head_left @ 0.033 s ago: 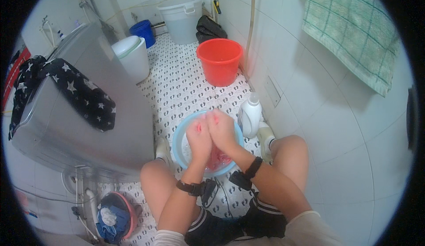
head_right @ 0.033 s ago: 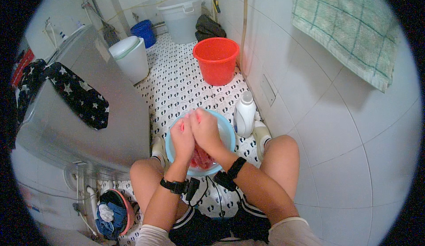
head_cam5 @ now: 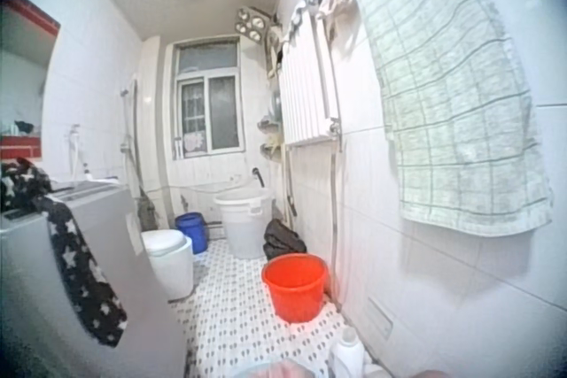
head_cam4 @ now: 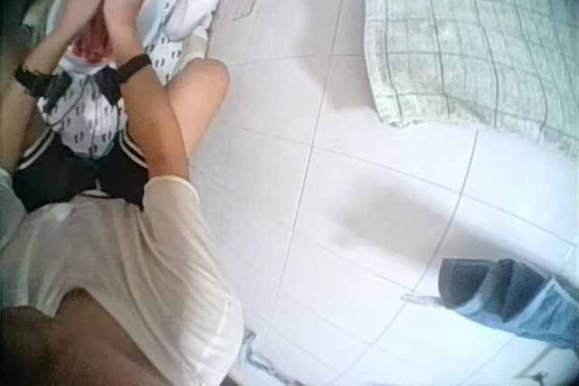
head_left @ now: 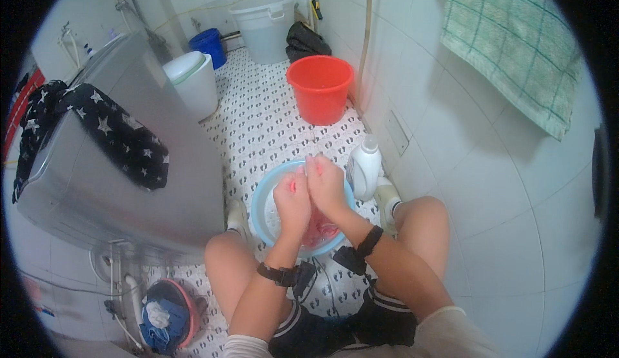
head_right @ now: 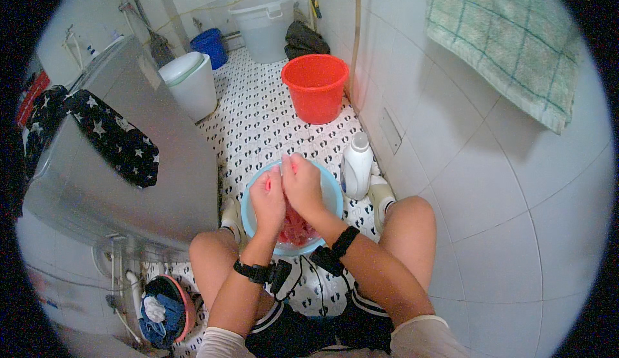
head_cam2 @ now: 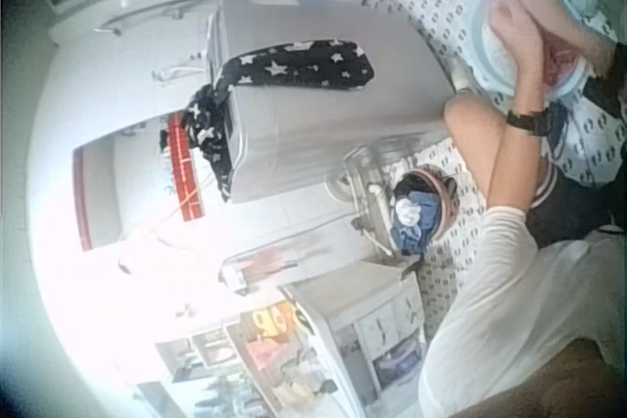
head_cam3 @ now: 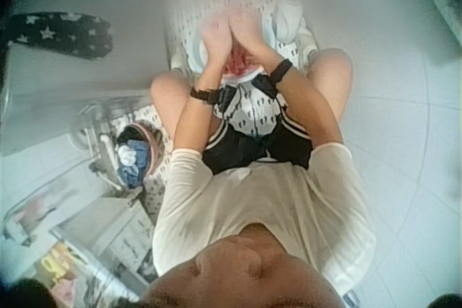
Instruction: The person washes a pink garment in a basin of soapy water by hand, scrubbing and squeezing the fabric.
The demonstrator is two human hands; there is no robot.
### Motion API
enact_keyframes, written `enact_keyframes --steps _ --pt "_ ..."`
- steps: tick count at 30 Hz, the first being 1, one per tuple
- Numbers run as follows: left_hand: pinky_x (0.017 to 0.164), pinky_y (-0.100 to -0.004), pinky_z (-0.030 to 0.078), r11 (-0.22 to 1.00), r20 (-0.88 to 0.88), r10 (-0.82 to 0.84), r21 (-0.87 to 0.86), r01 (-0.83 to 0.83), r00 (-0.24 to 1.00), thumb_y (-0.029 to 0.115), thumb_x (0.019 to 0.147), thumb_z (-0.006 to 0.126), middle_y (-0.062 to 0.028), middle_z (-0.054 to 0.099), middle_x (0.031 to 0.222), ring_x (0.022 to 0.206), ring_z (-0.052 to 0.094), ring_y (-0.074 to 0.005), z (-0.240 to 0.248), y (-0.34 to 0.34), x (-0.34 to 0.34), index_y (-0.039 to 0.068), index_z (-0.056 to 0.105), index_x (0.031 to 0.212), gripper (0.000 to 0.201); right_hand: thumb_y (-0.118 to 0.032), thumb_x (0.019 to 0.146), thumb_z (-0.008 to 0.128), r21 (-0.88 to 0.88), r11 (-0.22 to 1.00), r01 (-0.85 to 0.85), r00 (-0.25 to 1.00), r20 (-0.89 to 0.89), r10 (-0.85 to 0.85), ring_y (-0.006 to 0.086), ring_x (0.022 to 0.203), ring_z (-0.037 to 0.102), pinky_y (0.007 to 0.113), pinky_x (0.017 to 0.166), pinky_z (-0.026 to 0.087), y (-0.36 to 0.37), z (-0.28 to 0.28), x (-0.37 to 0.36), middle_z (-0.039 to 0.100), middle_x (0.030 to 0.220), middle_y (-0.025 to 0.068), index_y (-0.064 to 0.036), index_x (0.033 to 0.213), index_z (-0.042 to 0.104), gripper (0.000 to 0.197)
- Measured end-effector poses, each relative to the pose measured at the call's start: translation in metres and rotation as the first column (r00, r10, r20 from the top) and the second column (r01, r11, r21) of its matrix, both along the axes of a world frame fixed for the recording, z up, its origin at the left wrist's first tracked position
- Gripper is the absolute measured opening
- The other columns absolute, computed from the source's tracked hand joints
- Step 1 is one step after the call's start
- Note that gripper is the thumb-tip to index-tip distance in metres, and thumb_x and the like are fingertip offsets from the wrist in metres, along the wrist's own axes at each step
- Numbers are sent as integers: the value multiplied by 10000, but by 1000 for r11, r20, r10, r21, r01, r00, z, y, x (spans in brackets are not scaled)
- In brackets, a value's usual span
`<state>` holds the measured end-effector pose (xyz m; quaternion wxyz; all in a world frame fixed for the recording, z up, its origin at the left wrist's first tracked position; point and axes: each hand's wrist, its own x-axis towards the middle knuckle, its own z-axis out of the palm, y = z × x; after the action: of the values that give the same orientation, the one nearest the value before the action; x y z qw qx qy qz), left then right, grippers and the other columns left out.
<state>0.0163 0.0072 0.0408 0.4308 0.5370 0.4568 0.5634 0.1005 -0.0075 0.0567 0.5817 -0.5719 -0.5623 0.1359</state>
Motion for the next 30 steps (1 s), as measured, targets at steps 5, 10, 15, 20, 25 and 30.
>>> enact_keyframes --steps 5,10,15,20,25,30 --pt "518 -281 339 997 93 1 -70 6 996 221 1014 565 34 482 622 613 399 -59 1 7 -6 6 554 669 406 -214 978 546 117 993 -1 998 70 -7 372 568 525 428 555 410 -5 11 -13 515 637 233 32 724 515 355" --pt "523 -358 376 999 -103 14 35 -10 995 222 999 564 -76 469 565 598 417 -93 5 2 0 -28 550 677 408 -184 960 575 -188 980 66 988 -126 -90 381 613 517 430 585 414 3 13 10 516 678 238 28 723 517 323" --pt "491 -309 322 1000 46 13 -7 -13 999 234 1010 581 24 464 588 583 372 -68 1 6 -1 -13 561 660 428 -226 978 571 160 983 92 991 77 -105 343 519 515 433 531 406 5 0 -2 529 599 211 21 698 526 376" --pt "499 -299 325 1000 -98 -18 7 19 995 224 1017 568 28 466 595 591 374 -63 5 3 -4 -4 531 664 422 -221 973 572 -100 992 75 994 -68 -82 359 575 519 429 568 419 1 -4 -1 538 643 233 36 722 539 361" --pt "518 -287 321 997 -49 48 58 -45 998 202 1016 567 31 444 609 615 363 -60 1 2 0 8 493 659 413 -231 983 562 -64 996 65 989 -130 -72 307 534 488 418 561 418 9 -6 3 514 625 237 38 761 564 348" --pt "589 -308 395 998 35 -1 59 -1 999 176 1001 569 -39 501 631 639 431 -96 2 8 0 -18 538 731 334 -231 987 560 -51 998 26 998 -61 -29 296 541 507 408 558 426 5 -10 -6 535 637 240 32 756 571 350"
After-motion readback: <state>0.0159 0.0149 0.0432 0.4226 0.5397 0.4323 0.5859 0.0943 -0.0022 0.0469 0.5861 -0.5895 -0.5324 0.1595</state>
